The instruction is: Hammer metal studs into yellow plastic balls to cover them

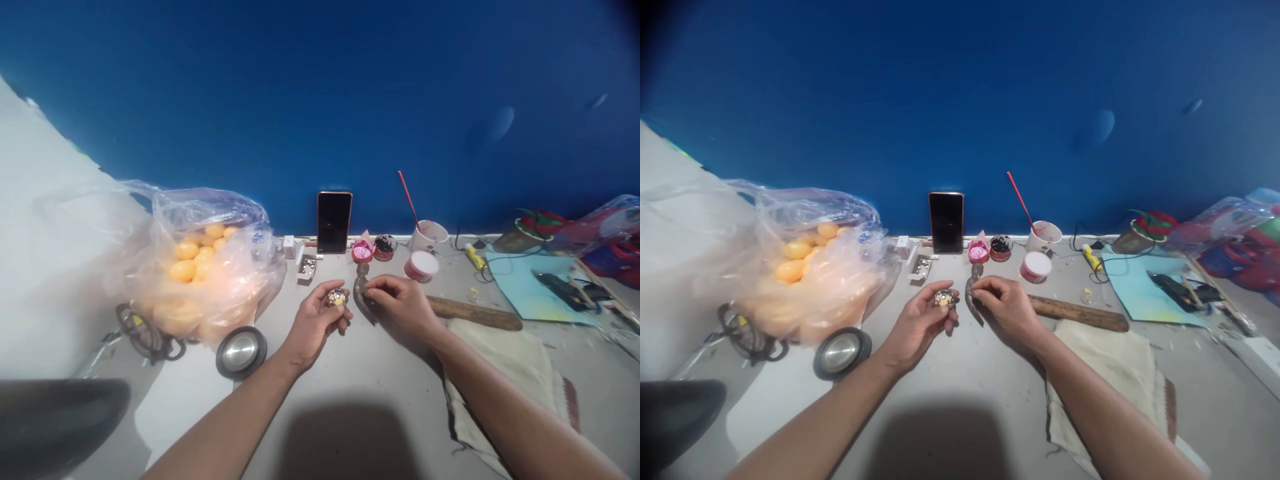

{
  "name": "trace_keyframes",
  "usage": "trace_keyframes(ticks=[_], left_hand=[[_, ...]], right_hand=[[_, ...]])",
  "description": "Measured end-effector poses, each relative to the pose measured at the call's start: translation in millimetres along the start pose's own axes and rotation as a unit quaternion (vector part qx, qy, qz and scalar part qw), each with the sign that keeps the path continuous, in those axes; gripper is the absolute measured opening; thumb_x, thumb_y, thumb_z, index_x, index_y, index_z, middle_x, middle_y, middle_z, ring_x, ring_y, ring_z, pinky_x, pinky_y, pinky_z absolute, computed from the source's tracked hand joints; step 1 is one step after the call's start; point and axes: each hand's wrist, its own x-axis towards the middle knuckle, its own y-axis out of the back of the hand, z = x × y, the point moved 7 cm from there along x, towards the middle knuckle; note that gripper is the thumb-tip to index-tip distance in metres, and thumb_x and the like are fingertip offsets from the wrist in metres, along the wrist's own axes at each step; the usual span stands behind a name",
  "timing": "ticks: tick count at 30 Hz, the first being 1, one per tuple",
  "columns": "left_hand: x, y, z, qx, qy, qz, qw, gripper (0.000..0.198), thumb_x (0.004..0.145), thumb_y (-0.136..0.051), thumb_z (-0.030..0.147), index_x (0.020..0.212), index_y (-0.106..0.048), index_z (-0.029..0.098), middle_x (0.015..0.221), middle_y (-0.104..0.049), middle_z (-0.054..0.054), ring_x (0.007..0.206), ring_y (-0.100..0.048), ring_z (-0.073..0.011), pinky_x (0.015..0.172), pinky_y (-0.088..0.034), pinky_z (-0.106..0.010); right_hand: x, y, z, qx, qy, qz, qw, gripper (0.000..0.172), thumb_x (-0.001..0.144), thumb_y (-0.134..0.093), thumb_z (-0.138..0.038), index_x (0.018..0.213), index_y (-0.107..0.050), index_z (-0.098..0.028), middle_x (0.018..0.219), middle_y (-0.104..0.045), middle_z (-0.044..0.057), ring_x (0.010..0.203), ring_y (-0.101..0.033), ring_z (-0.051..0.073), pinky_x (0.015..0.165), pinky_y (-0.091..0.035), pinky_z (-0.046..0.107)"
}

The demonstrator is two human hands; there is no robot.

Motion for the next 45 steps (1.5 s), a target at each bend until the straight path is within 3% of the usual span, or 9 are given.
trace_keyframes(ticks=[6,15,22,26,31,35,40,42,45], left_hand=[[0,0.1,1,0.046,-0.005,-0.008,0.999,0.061,0.075,-0.081,0.025,0.131,-0.058,0.015,0.070,-0.067,-0.001,0.056,-0.059,-0.0125,0.059,-0.048,-0.028],[2,2.5,2,0.025,-0.012,0.005,1.000,0.057,0.070,-0.088,0.024,0.122,-0.068,0.017,0.078,-0.065,-0.001,0.064,-0.059,-0.0104,0.065,-0.047,-0.026],[3,3.9,0,-0.011,-0.008,0.002,1.000,0.035,0.075,-0.082,0.030,0.104,-0.075,0.014,0.082,-0.065,-0.005,0.072,-0.063,-0.0156,0.061,-0.045,-0.026],[2,5.8,1,-0.009,-0.013,0.015,1.000,0.029,0.076,-0.078,0.029,0.100,-0.074,0.014,0.088,-0.066,-0.006,0.069,-0.062,-0.0142,0.058,-0.044,-0.025],[-2,7.7,9,0.043,-0.064,0.003,0.997,0.040,0.083,-0.074,0.032,0.119,-0.067,0.018,0.086,-0.064,-0.002,0.068,-0.058,-0.0118,0.066,-0.046,-0.027],[-4,10.3,17,0.127,-0.076,0.040,0.988,0.046,0.079,-0.073,0.027,0.123,-0.063,0.018,0.079,-0.061,0.001,0.063,-0.054,-0.0104,0.062,-0.043,-0.025],[-4,9.4,19,0.164,-0.088,0.062,0.981,0.046,0.077,-0.075,0.028,0.120,-0.064,0.019,0.084,-0.062,0.001,0.069,-0.055,-0.0108,0.065,-0.045,-0.024],[-3,9.3,17,0.152,-0.084,0.058,0.983,0.048,0.077,-0.075,0.029,0.122,-0.062,0.020,0.085,-0.063,0.001,0.070,-0.056,-0.0112,0.065,-0.046,-0.024],[-3,10.4,18,0.178,-0.100,0.063,0.977,0.048,0.074,-0.076,0.025,0.120,-0.064,0.019,0.089,-0.065,-0.001,0.076,-0.059,-0.0126,0.070,-0.047,-0.024]], right_hand=[[0,1,0,-0.038,0.008,-0.016,0.999,0.015,0.086,-0.063,-0.030,0.086,-0.077,-0.022,0.083,-0.077,0.002,0.074,-0.068,0.019,0.073,-0.053,0.031],[-1,-4,4,-0.079,0.048,-0.056,0.994,0.013,0.086,-0.060,-0.021,0.086,-0.074,-0.021,0.082,-0.076,0.001,0.075,-0.068,0.018,0.073,-0.051,0.029],[1,-3,2,-0.072,0.042,-0.085,0.993,0.013,0.088,-0.060,-0.017,0.082,-0.071,-0.021,0.078,-0.075,0.000,0.072,-0.067,0.017,0.071,-0.051,0.028],[-11,-10,-21,-0.097,0.168,-0.064,0.979,0.016,0.093,-0.058,-0.016,0.087,-0.071,-0.021,0.086,-0.074,0.004,0.081,-0.066,0.018,0.077,-0.051,0.031],[-35,-40,-44,-0.250,0.317,-0.097,0.910,0.021,0.097,-0.056,-0.013,0.086,-0.072,-0.019,0.085,-0.063,0.006,0.082,-0.053,0.019,0.073,-0.042,0.033],[-37,-47,-39,-0.337,0.310,-0.075,0.886,0.027,0.096,-0.057,-0.009,0.074,-0.069,-0.019,0.077,-0.055,0.005,0.076,-0.046,0.019,0.067,-0.035,0.032],[-27,-26,-34,-0.233,0.284,-0.059,0.928,0.014,0.096,-0.060,-0.018,0.097,-0.074,-0.021,0.080,-0.064,0.005,0.079,-0.057,0.019,0.072,-0.044,0.032],[-19,-6,-30,-0.230,0.239,0.000,0.943,0.019,0.094,-0.055,-0.015,0.096,-0.073,-0.021,0.084,-0.068,0.007,0.084,-0.060,0.021,0.078,-0.048,0.034],[-10,1,-14,-0.333,0.160,-0.038,0.928,0.039,0.080,-0.057,-0.010,0.116,-0.069,-0.016,0.109,-0.069,0.012,0.101,-0.061,0.027,0.089,-0.048,0.039]])
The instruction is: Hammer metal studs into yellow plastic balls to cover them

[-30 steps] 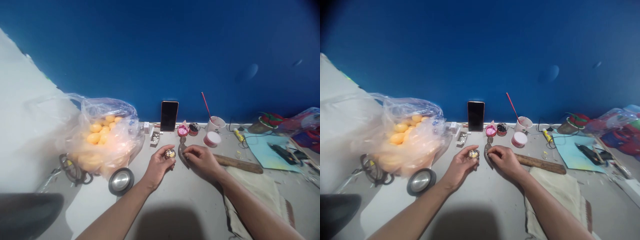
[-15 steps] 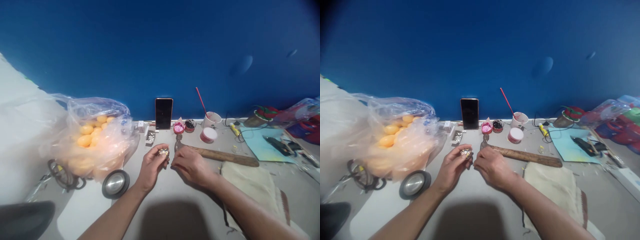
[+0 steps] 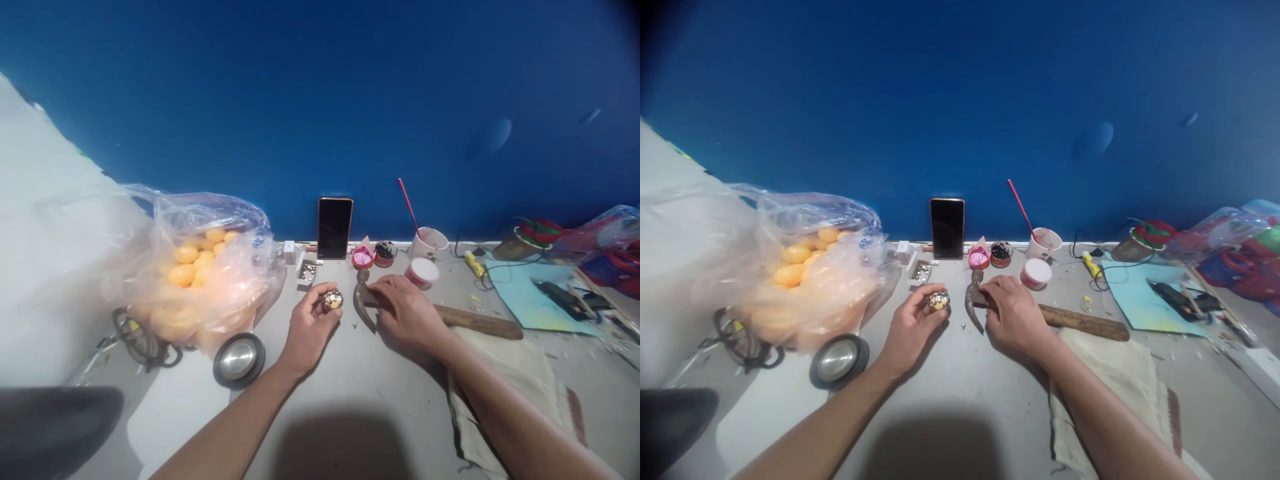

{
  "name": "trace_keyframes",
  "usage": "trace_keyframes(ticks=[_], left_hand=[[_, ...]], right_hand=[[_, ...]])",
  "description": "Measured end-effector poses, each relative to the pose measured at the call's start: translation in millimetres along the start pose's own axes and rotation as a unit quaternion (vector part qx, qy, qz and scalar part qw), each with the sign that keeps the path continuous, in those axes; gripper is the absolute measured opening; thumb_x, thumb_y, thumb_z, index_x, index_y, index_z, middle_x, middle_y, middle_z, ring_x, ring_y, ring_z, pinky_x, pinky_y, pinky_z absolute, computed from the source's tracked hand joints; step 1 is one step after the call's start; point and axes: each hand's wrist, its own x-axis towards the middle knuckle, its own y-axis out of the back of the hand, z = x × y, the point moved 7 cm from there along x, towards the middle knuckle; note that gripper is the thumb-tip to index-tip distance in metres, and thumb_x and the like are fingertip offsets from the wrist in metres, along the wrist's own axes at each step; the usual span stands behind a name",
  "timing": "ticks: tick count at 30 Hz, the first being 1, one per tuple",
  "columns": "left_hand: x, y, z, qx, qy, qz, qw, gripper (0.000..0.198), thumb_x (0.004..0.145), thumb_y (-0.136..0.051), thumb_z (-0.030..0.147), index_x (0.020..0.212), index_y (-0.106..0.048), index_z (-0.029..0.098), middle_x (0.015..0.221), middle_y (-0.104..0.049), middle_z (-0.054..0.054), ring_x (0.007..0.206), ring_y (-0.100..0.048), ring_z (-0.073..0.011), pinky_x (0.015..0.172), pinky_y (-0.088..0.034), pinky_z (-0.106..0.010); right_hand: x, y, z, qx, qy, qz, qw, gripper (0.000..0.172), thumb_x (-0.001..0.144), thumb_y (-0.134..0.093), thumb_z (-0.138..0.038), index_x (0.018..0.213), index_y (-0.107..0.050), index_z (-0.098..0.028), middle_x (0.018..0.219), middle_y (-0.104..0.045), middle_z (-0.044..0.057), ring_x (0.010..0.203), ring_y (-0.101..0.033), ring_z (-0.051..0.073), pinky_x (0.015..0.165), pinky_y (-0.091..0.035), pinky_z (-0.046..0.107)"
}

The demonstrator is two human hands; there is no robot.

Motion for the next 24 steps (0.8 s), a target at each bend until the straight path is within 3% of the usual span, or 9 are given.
trace_keyframes(ticks=[3,6,8,10,13,17,20,24], left_hand=[[0,1.8,2,0.031,-0.023,0.012,0.999,0.047,0.071,-0.076,0.021,0.116,-0.066,0.018,0.091,-0.064,-0.002,0.082,-0.061,-0.0139,0.074,-0.049,-0.024],[2,2.1,2,0.013,-0.020,0.020,1.000,0.049,0.069,-0.076,0.021,0.117,-0.065,0.019,0.089,-0.063,0.000,0.080,-0.061,-0.0136,0.073,-0.050,-0.024],[3,2.8,2,-0.015,-0.018,0.030,0.999,0.052,0.067,-0.077,0.020,0.117,-0.062,0.019,0.093,-0.064,-0.001,0.082,-0.062,-0.0135,0.074,-0.050,-0.024],[3,2.6,2,-0.034,-0.013,0.034,0.999,0.051,0.066,-0.077,0.019,0.115,-0.060,0.019,0.095,-0.065,-0.001,0.084,-0.063,-0.0136,0.074,-0.050,-0.024],[3,-1.1,0,-0.037,-0.003,0.017,0.999,0.047,0.068,-0.076,0.019,0.112,-0.060,0.018,0.090,-0.065,-0.001,0.081,-0.061,-0.0127,0.073,-0.049,-0.023],[0,-5.8,-1,-0.018,0.012,0.005,1.000,0.047,0.067,-0.078,0.019,0.111,-0.063,0.017,0.082,-0.063,0.001,0.075,-0.058,-0.0125,0.068,-0.048,-0.023],[-3,-6.9,2,0.013,0.007,0.004,1.000,0.043,0.069,-0.079,0.021,0.110,-0.065,0.017,0.083,-0.065,0.000,0.075,-0.059,-0.0134,0.068,-0.047,-0.024],[-1,-7.5,3,0.003,-0.003,-0.007,1.000,0.041,0.068,-0.081,0.022,0.106,-0.066,0.016,0.090,-0.070,-0.003,0.083,-0.064,-0.0163,0.074,-0.049,-0.027]], right_hand=[[-1,-10,10,-0.082,-0.051,-0.074,0.993,0.043,0.083,-0.059,-0.016,0.126,-0.064,-0.015,0.113,-0.067,0.013,0.106,-0.060,0.029,0.091,-0.046,0.041],[-2,-15,14,-0.144,-0.093,-0.092,0.981,0.024,0.095,-0.060,-0.031,0.113,-0.067,-0.017,0.105,-0.067,0.012,0.100,-0.061,0.029,0.084,-0.045,0.039],[-1,-16,13,-0.182,-0.091,-0.091,0.975,0.022,0.097,-0.059,-0.037,0.104,-0.068,-0.018,0.101,-0.067,0.012,0.096,-0.062,0.029,0.079,-0.043,0.037],[-1,-12,11,-0.202,-0.080,-0.061,0.974,0.021,0.101,-0.054,-0.034,0.102,-0.068,-0.018,0.099,-0.068,0.011,0.093,-0.062,0.027,0.076,-0.042,0.035],[-6,8,8,-0.198,-0.084,0.042,0.976,0.028,0.104,-0.045,-0.033,0.107,-0.069,-0.020,0.093,-0.072,0.009,0.085,-0.065,0.024,0.069,-0.041,0.032],[-18,40,-14,-0.185,-0.016,0.166,0.969,0.035,0.097,-0.058,-0.052,0.102,-0.075,-0.022,0.082,-0.074,0.006,0.071,-0.066,0.021,0.061,-0.042,0.030],[-24,55,-41,-0.182,0.074,0.210,0.958,0.023,0.096,-0.064,-0.042,0.096,-0.076,-0.022,0.082,-0.075,0.006,0.068,-0.067,0.019,0.062,-0.045,0.030],[-24,56,-59,-0.167,0.115,0.210,0.956,0.021,0.097,-0.064,-0.038,0.091,-0.075,-0.021,0.076,-0.073,0.006,0.063,-0.066,0.019,0.057,-0.045,0.030]])
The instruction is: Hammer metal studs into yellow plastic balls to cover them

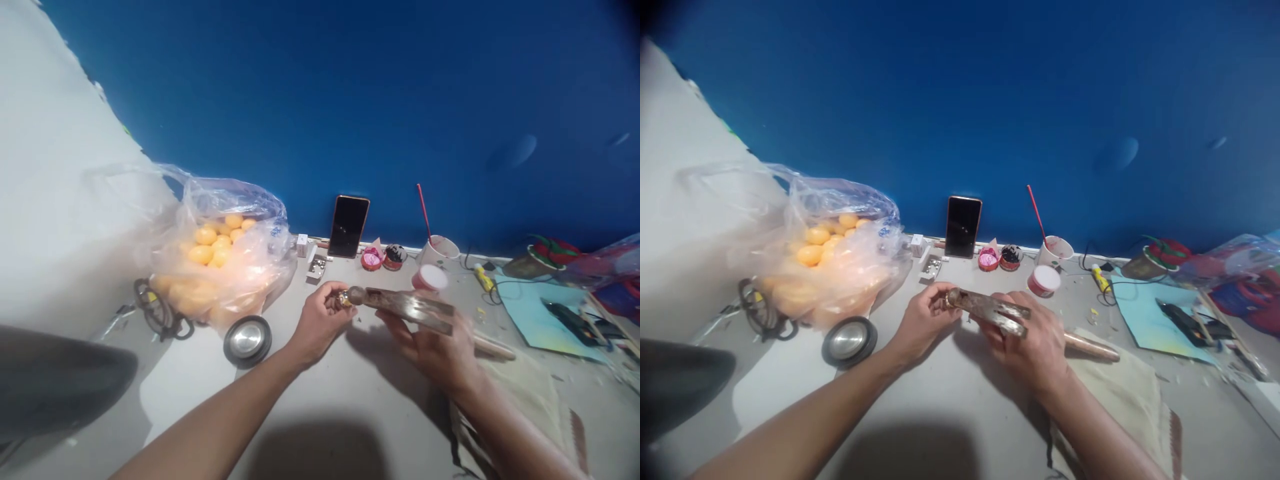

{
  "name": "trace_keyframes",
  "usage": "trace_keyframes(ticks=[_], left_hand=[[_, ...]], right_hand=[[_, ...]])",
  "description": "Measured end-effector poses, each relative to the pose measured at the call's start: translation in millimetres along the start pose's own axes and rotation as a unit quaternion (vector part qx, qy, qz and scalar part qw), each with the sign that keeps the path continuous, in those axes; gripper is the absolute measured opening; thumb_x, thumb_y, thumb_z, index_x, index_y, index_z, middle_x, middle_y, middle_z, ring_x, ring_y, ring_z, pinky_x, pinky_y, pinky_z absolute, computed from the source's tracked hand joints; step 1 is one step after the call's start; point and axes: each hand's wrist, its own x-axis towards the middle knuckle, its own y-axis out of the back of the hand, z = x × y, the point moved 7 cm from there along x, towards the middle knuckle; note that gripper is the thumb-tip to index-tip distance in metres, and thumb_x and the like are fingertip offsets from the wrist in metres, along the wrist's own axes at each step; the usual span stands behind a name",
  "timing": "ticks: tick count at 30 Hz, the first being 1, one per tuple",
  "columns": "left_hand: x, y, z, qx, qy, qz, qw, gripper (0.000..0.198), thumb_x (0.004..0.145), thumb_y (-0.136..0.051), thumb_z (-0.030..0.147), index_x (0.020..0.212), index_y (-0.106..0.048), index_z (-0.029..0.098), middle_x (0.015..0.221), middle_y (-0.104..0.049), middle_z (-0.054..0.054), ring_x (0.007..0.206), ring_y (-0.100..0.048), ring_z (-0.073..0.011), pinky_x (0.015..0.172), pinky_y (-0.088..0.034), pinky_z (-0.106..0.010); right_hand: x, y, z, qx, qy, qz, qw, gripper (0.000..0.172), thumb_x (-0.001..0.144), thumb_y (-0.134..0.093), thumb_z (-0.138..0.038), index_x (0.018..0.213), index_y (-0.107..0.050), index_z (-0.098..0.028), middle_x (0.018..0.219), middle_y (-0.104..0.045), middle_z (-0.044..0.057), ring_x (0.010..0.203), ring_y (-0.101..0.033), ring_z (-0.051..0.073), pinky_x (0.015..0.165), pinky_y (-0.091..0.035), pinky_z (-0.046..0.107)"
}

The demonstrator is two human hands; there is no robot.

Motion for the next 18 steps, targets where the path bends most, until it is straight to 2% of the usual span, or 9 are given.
trace_keyframes(ticks=[3,7,10,12,16,18], left_hand=[[2,-0.1,-3,-0.017,0.013,-0.006,1.000,0.040,0.066,-0.081,0.020,0.102,-0.067,0.016,0.087,-0.070,-0.003,0.082,-0.065,-0.0169,0.074,-0.049,-0.027],[3,-0.8,-2,-0.014,0.015,-0.009,1.000,0.041,0.065,-0.081,0.021,0.103,-0.066,0.016,0.089,-0.071,-0.004,0.082,-0.065,-0.0169,0.075,-0.050,-0.027],[2,-1.8,-2,0.001,0.015,-0.011,1.000,0.040,0.066,-0.081,0.022,0.102,-0.066,0.016,0.086,-0.071,-0.003,0.077,-0.064,-0.0158,0.069,-0.048,-0.026],[1,-2.3,-3,0.027,0.012,-0.013,0.999,0.037,0.068,-0.079,0.022,0.102,-0.067,0.017,0.084,-0.070,-0.002,0.073,-0.062,-0.0148,0.065,-0.046,-0.025],[-1,-2.4,-1,0.065,-0.012,-0.013,0.998,0.036,0.072,-0.078,0.024,0.104,-0.066,0.016,0.084,-0.069,-0.002,0.074,-0.062,-0.0146,0.067,-0.046,-0.025],[-1,-2.1,-1,0.065,-0.017,-0.012,0.998,0.036,0.072,-0.078,0.024,0.105,-0.065,0.016,0.084,-0.069,-0.001,0.074,-0.062,-0.0145,0.067,-0.046,-0.025]], right_hand=[[0,-3,-3,0.006,0.025,0.002,1.000,0.026,0.099,-0.061,-0.040,0.091,-0.073,-0.018,0.073,-0.073,0.006,0.059,-0.065,0.019,0.054,-0.044,0.031],[-1,2,1,-0.009,0.031,0.047,0.998,0.021,0.096,-0.066,-0.037,0.094,-0.073,-0.017,0.085,-0.077,0.009,0.070,-0.071,0.021,0.061,-0.048,0.031],[0,-5,3,-0.002,0.027,-0.002,1.000,0.022,0.098,-0.063,-0.039,0.098,-0.075,-0.020,0.080,-0.076,0.006,0.063,-0.068,0.020,0.057,-0.044,0.030],[-1,-7,5,0.003,0.029,-0.013,0.999,0.025,0.098,-0.061,-0.041,0.101,-0.075,-0.021,0.077,-0.076,0.005,0.060,-0.067,0.019,0.056,-0.045,0.030],[-3,6,14,-0.033,0.006,0.065,0.997,0.029,0.093,-0.068,-0.048,0.098,-0.074,-0.020,0.076,-0.075,0.007,0.064,-0.067,0.021,0.062,-0.048,0.033],[-2,5,16,-0.037,0.003,0.052,0.998,0.030,0.093,-0.067,-0.049,0.098,-0.075,-0.020,0.075,-0.075,0.007,0.062,-0.066,0.020,0.060,-0.047,0.032]])
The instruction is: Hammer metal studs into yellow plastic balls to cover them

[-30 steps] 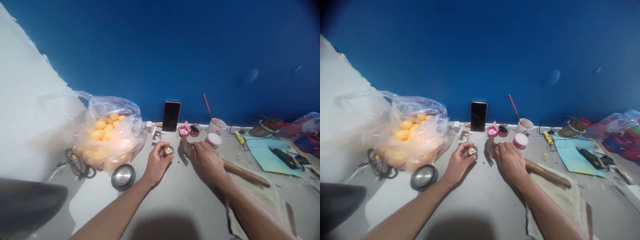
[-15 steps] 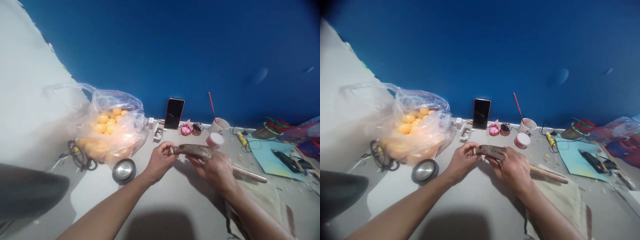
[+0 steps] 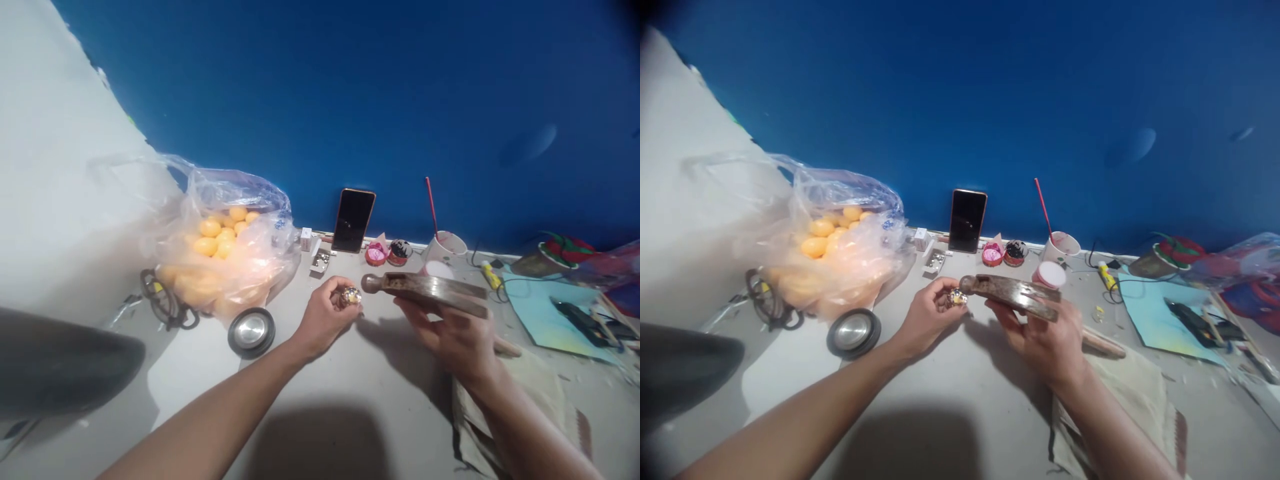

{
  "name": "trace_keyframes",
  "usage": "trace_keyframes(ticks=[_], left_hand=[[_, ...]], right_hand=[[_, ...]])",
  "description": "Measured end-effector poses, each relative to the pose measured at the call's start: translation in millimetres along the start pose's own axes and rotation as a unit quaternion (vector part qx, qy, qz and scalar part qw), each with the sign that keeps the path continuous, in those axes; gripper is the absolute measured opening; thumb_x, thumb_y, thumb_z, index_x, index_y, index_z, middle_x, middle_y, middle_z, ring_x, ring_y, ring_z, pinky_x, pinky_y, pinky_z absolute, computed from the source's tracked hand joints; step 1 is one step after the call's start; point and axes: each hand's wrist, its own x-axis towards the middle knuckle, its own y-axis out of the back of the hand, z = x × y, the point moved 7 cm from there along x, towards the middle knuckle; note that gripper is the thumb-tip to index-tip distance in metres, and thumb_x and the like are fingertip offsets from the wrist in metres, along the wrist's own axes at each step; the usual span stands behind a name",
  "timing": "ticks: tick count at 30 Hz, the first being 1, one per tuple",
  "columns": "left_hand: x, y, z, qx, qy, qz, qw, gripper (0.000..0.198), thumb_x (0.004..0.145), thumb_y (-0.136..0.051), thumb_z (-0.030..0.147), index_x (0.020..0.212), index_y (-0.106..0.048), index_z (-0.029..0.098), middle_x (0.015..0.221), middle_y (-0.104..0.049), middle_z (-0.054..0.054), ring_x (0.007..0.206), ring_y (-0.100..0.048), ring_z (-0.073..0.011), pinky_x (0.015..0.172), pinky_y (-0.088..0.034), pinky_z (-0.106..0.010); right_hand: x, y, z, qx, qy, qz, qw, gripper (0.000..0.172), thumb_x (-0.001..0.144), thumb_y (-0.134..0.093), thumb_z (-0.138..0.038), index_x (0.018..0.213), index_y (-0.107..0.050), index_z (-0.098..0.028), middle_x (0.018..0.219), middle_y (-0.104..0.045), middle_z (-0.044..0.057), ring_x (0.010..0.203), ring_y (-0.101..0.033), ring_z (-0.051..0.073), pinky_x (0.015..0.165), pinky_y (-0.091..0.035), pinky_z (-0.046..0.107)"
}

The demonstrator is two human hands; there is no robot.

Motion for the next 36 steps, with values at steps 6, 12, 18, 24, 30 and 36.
trace_keyframes(ticks=[6,12,18,24,30,36], left_hand=[[0,-1.5,0,0.007,-0.007,-0.007,1.000,0.034,0.073,-0.077,0.023,0.104,-0.065,0.018,0.083,-0.067,-0.001,0.073,-0.061,-0.0143,0.067,-0.046,-0.025],[-2,-2.5,4,0.034,-0.017,-0.008,0.999,0.030,0.072,-0.073,0.020,0.101,-0.063,0.018,0.084,-0.065,0.000,0.073,-0.059,-0.0140,0.068,-0.044,-0.025],[-3,-1.0,9,0.111,-0.067,0.006,0.992,0.028,0.072,-0.072,0.017,0.099,-0.064,0.020,0.090,-0.065,-0.001,0.079,-0.059,-0.0165,0.074,-0.045,-0.028],[-3,-1.4,13,0.129,-0.089,0.009,0.988,0.026,0.071,-0.070,0.014,0.095,-0.066,0.021,0.095,-0.060,-0.002,0.083,-0.057,-0.0174,0.076,-0.044,-0.029],[-3,-0.3,11,0.130,-0.088,0.020,0.987,0.028,0.069,-0.071,0.013,0.096,-0.067,0.021,0.098,-0.059,-0.002,0.083,-0.056,-0.0167,0.076,-0.045,-0.028],[-1,-0.8,6,0.065,-0.045,-0.001,0.997,0.030,0.072,-0.073,0.017,0.101,-0.067,0.019,0.089,-0.065,-0.002,0.078,-0.058,-0.0154,0.072,-0.046,-0.027]], right_hand=[[4,-7,3,0.029,-0.009,-0.045,0.999,0.027,0.097,-0.063,-0.045,0.094,-0.076,-0.021,0.071,-0.074,0.003,0.058,-0.066,0.017,0.056,-0.045,0.029],[2,-10,0,0.060,0.005,-0.054,0.997,0.026,0.096,-0.064,-0.044,0.103,-0.076,-0.022,0.079,-0.077,0.004,0.062,-0.068,0.018,0.059,-0.049,0.030],[1,2,-2,0.048,0.018,0.012,0.999,0.021,0.093,-0.070,-0.042,0.096,-0.074,-0.021,0.074,-0.076,0.004,0.062,-0.068,0.019,0.062,-0.049,0.031],[1,-9,-3,0.054,0.021,-0.056,0.997,0.024,0.097,-0.063,-0.042,0.100,-0.076,-0.022,0.074,-0.075,0.003,0.060,-0.068,0.017,0.056,-0.047,0.029],[1,-4,-2,0.066,0.024,-0.022,0.997,0.020,0.095,-0.067,-0.041,0.098,-0.076,-0.024,0.080,-0.078,0.003,0.067,-0.070,0.019,0.062,-0.052,0.031],[-3,-3,-4,0.055,0.028,-0.002,0.998,0.020,0.093,-0.070,-0.042,0.099,-0.075,-0.023,0.076,-0.076,0.004,0.063,-0.069,0.020,0.060,-0.052,0.032]])
